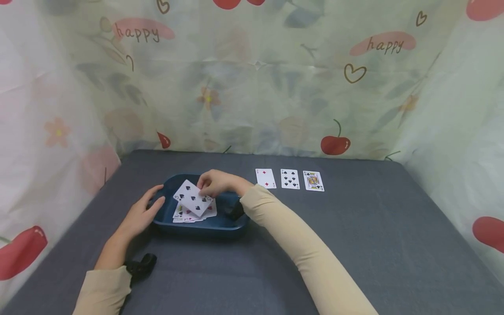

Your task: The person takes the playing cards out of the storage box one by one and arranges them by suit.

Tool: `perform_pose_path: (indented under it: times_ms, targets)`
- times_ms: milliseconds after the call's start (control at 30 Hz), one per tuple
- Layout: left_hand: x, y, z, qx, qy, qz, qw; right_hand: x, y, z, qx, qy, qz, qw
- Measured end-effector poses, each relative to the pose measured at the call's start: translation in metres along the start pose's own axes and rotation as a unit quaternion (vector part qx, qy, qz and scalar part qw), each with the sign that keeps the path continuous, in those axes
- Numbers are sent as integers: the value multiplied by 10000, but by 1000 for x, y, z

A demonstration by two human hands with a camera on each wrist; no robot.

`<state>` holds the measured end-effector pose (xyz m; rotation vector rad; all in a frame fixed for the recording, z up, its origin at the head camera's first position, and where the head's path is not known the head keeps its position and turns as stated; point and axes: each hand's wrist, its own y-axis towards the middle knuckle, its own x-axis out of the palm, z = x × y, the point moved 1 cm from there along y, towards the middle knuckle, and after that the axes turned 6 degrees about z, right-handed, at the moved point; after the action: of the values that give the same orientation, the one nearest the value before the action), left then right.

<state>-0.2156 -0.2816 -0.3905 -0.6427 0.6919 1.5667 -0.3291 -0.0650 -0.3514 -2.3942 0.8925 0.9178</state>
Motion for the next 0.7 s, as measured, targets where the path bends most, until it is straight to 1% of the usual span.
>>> perform_pose_path:
  times_ms: [200,367,533,700]
  targets:
    - [0,0,2,-64,10,-38,10000,-19,-13,5,-40,483,384,9981]
    - [0,1,3,-65,12,-35,10000,-34,-29,16,49,845,782,9933]
    - [0,0,2,-38,-3,-37,10000,-47,-50,34,153,1020,1157,9879]
    - [1,0,-1,-54,20,-50,10000,-60,-78,52,215,1259,1531,9799]
